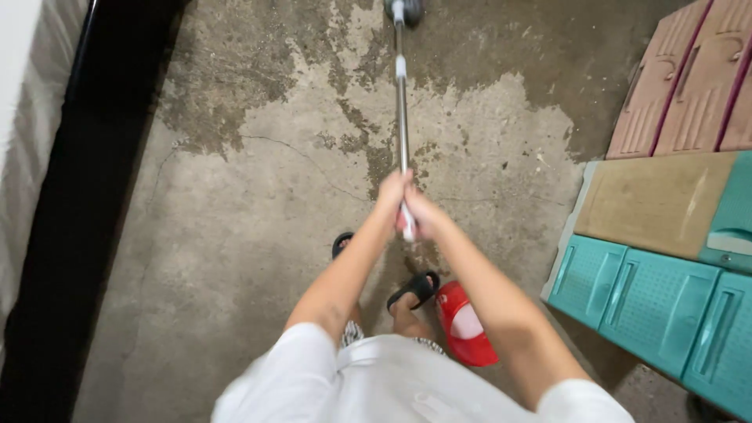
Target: Mopping the concrete floor using a mop and bucket.
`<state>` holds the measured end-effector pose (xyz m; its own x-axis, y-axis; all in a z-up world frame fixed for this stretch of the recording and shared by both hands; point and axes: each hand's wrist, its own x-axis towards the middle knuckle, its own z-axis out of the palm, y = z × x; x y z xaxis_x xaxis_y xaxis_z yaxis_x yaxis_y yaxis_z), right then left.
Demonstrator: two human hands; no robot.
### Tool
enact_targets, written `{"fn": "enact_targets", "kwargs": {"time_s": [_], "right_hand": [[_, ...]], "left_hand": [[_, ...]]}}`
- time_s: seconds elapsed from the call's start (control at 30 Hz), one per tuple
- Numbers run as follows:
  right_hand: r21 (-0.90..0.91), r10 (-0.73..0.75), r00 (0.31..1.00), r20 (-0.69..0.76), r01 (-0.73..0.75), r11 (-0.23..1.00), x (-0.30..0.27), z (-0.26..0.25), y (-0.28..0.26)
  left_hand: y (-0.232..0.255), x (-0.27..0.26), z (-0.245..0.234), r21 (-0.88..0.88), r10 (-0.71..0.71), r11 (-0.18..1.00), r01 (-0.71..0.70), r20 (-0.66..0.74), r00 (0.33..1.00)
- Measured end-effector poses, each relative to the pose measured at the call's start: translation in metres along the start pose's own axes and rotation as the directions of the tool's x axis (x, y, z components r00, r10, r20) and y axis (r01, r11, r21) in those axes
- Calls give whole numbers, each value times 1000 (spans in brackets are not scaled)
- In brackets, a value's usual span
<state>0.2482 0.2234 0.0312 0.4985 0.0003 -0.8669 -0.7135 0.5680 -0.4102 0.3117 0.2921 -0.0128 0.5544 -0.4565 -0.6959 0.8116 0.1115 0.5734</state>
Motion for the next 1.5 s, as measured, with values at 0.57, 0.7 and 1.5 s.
{"fn": "enact_targets", "kwargs": {"time_s": [0.57,0.7,1.5], "right_hand": [[34,50,998,-27,-49,998,-41,80,3],[-47,-55,996,72,59,997,47,70,-21],[-59,128,992,-9,-128,990,-67,71,109]], "left_hand": [[-1,-2,-61,125,-26,992,32,-50,998],[55,37,-61,118,3,993,2,-35,999],[-60,-99,-91,20,66,998,-63,-190,980]]}}
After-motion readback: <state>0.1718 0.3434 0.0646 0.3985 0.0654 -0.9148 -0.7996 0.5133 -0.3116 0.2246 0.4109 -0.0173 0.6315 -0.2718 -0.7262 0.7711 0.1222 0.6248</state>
